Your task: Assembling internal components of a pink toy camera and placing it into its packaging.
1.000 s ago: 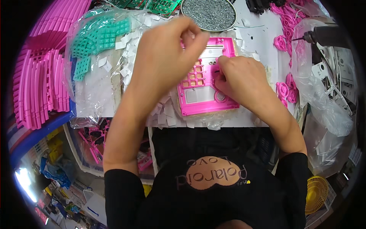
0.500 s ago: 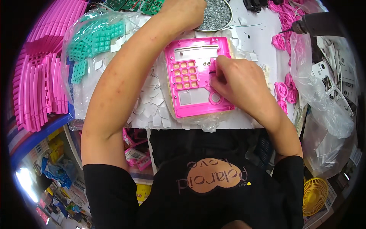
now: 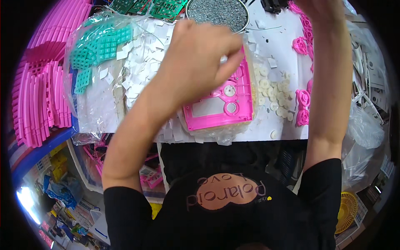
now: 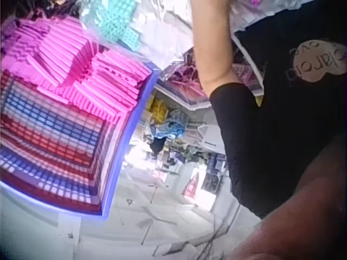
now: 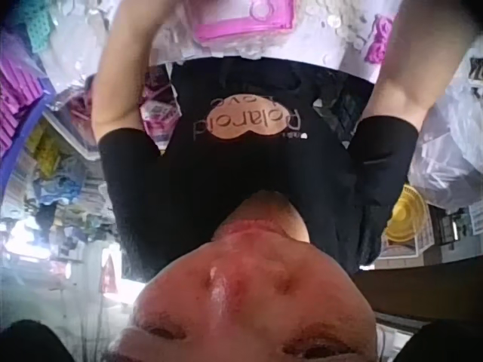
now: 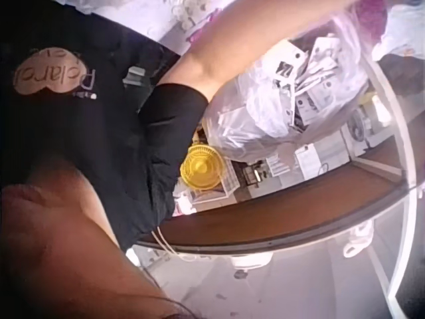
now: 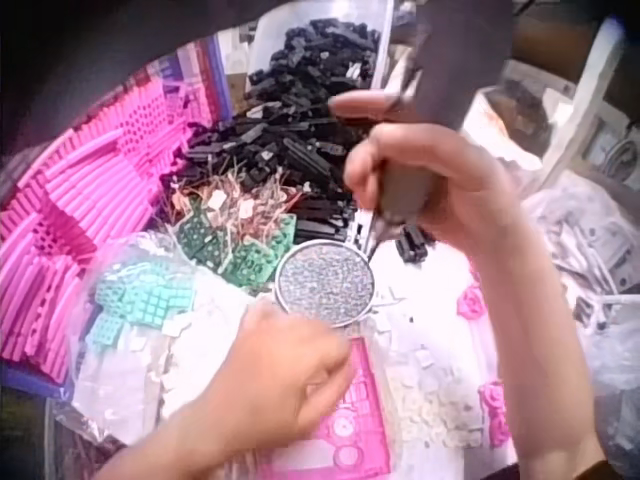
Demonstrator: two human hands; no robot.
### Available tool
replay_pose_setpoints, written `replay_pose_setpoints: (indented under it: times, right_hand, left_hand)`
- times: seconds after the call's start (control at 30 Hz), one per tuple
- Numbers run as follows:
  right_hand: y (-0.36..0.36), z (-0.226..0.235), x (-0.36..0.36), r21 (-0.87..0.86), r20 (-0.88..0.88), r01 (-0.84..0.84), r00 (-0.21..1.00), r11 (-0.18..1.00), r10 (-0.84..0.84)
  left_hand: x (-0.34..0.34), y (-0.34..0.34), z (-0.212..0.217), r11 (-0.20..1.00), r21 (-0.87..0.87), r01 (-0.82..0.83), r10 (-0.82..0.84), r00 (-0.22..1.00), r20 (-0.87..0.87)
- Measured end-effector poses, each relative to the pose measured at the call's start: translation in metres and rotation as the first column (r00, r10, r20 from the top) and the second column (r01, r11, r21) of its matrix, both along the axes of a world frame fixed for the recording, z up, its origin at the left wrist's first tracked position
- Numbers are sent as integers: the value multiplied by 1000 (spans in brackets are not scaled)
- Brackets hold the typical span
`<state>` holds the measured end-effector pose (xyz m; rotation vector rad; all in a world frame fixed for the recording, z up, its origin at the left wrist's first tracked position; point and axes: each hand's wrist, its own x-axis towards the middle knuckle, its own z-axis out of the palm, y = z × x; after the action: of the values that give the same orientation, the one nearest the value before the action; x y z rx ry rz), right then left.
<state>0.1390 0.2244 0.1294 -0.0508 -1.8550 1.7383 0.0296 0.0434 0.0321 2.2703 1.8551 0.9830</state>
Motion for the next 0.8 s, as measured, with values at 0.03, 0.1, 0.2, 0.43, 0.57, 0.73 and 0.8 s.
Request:
replay_pose_setpoints:
  times: [0.03, 0.1, 0.2, 0.43, 0.57, 0.73, 0.8]
  right_hand:
    - [6, -7, -3, -8, -28, -164, 986, 986, 164]
    - [-4, -20, 13, -45, -100, -307, 948, 951, 301]
    - [-54, -64, 40, -167, -280, -357, 911, 919, 303]
    - [-104, -54, 74, -176, -101, -129, 988, 976, 113]
    - [-110, -46, 78, -131, -58, -85, 995, 988, 78]
    - [-119, -55, 77, -152, -93, -43, 995, 987, 29]
    - [-120, -64, 74, -204, -116, -7, 993, 979, -17]
  left_hand:
    - [5, -19, -5, 1000, -9, -29, 29, 999, 38]
    - [18, -40, -11, 999, -32, -23, 28, 985, 170]
    - [32, -67, -26, 995, -89, -48, 76, 932, 354]
    - [46, -71, -29, 996, -66, -57, 80, 898, 433]
    - [47, -69, -28, 997, -42, -60, 72, 895, 441]
    - [47, -71, -32, 995, -7, -98, 96, 949, 299]
    - [45, -70, -29, 992, -47, -115, 124, 960, 251]
